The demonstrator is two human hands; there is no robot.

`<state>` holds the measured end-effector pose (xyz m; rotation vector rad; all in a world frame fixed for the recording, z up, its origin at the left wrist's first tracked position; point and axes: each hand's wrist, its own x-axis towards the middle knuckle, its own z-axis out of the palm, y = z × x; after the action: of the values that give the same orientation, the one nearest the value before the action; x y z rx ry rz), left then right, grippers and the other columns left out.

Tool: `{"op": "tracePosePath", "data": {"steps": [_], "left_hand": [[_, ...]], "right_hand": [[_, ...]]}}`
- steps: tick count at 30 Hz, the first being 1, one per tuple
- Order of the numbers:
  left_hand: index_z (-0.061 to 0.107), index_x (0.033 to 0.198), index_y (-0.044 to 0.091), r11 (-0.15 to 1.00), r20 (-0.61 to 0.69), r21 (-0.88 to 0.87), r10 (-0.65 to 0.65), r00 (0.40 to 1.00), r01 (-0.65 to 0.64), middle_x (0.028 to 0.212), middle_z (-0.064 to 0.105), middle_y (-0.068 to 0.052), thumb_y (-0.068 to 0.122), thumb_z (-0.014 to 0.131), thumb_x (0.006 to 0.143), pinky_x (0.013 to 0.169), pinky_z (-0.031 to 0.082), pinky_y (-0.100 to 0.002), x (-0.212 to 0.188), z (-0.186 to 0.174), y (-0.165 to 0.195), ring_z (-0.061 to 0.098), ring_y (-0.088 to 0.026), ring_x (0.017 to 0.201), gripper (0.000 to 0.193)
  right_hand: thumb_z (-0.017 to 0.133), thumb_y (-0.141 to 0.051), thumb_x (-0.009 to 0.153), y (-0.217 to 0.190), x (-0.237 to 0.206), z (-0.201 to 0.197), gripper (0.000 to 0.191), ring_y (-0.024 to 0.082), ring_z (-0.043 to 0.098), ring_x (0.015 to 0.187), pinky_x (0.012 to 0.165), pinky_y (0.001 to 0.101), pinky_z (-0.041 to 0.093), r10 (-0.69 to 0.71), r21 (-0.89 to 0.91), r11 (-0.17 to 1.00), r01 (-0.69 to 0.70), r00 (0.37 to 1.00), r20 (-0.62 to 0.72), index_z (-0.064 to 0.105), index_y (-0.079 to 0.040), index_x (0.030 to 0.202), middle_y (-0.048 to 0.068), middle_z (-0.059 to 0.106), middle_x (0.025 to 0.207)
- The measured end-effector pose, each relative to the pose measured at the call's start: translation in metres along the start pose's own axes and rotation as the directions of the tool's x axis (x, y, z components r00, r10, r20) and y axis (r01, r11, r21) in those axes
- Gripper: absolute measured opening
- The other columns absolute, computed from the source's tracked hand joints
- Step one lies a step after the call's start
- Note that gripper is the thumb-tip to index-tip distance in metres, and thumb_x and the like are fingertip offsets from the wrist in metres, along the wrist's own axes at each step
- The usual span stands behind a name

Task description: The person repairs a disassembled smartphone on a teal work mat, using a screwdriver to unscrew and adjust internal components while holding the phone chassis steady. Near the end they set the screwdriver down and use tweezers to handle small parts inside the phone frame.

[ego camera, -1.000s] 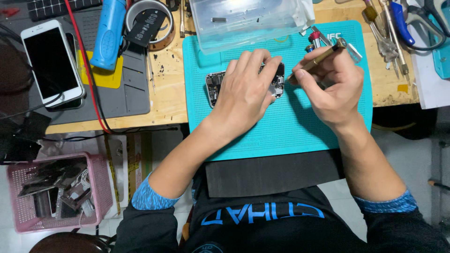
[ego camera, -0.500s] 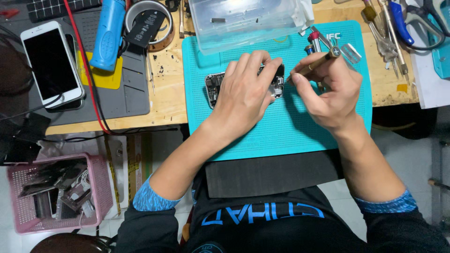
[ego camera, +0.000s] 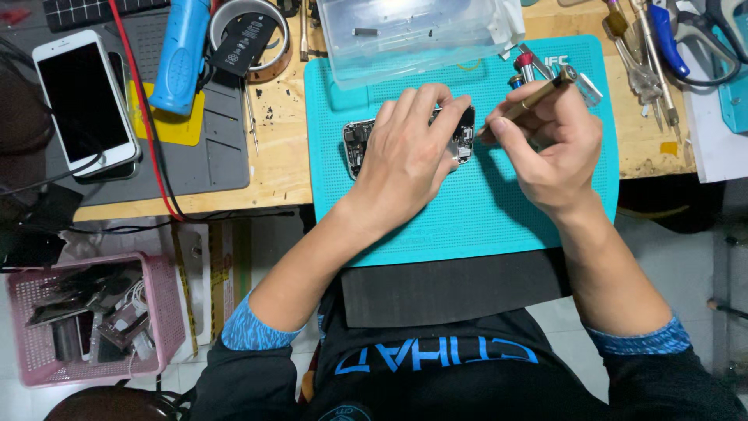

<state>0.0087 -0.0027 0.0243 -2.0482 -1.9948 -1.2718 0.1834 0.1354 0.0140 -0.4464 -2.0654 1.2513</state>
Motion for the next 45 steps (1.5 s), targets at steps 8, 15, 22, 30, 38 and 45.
{"op": "tracePosePath", "data": {"steps": [8,15,22,30,38,45], "left_hand": [[0.059,0.132,0.001,1.0,0.003,0.005,-0.008,1.0,0.008,0.121,0.055,-0.012,0.003,0.079,0.077,0.092,0.043,-0.043,0.001,0.002,-0.002,0.056,-0.031,0.111,0.059],[0.058,0.134,0.001,1.0,0.005,0.006,-0.006,1.0,0.006,0.122,0.054,-0.012,0.003,0.08,0.077,0.094,0.044,-0.043,-0.001,0.002,-0.004,0.056,-0.031,0.113,0.061],[0.057,0.133,0.001,0.999,0.035,-0.031,-0.017,0.999,0.018,0.123,0.053,-0.013,0.011,0.086,0.073,0.093,0.043,-0.044,-0.001,0.002,-0.008,0.055,-0.033,0.114,0.068],[0.056,0.134,0.001,1.0,0.048,-0.024,-0.015,0.999,0.016,0.124,0.054,-0.013,0.013,0.087,0.074,0.094,0.043,-0.044,0.0,0.001,-0.008,0.055,-0.033,0.114,0.069],[0.054,0.139,0.001,0.999,0.052,-0.032,-0.019,0.998,0.02,0.128,0.055,-0.013,0.012,0.086,0.075,0.101,0.044,-0.043,-0.001,0.0,-0.009,0.056,-0.032,0.119,0.072],[0.04,0.153,0.002,1.0,0.043,-0.023,-0.021,0.999,0.022,0.133,0.057,-0.013,0.016,0.089,0.076,0.106,0.044,-0.044,-0.004,-0.003,-0.008,0.058,-0.032,0.124,0.093]], "right_hand": [[0.066,0.009,0.11,-0.003,-0.001,0.0,0.016,0.019,0.076,0.091,0.082,0.0267,0.062,-0.031,-0.022,0.999,0.031,1.0,0.004,0.052,0.007,0.117,0.015,0.072,0.101],[0.07,0.008,0.106,-0.012,0.003,0.002,0.018,0.018,0.077,0.09,0.08,0.0257,0.062,-0.126,-0.195,0.972,0.131,0.991,0.039,0.056,0.006,0.118,0.013,0.074,0.099],[0.071,0.009,0.099,-0.019,0.007,0.005,0.015,0.019,0.075,0.086,0.074,0.0274,0.06,-0.339,-0.383,0.845,0.374,0.928,0.158,0.062,0.005,0.109,0.017,0.073,0.103],[0.065,0.006,0.109,0.003,0.016,0.001,0.018,0.017,0.073,0.083,0.076,0.0299,0.064,0.2,0.27,0.942,-0.201,0.979,0.034,0.053,0.004,0.122,0.012,0.068,0.098],[0.063,0.006,0.112,0.015,0.008,-0.002,0.02,0.02,0.074,0.086,0.079,0.0326,0.066,0.195,0.362,0.914,-0.181,0.981,-0.002,0.049,0.003,0.126,0.014,0.07,0.1],[0.064,0.008,0.112,0.009,0.003,-0.003,0.018,0.022,0.076,0.093,0.085,0.0332,0.066,0.102,0.282,0.955,-0.088,0.994,-0.036,0.052,0.005,0.124,0.015,0.071,0.105]]}}
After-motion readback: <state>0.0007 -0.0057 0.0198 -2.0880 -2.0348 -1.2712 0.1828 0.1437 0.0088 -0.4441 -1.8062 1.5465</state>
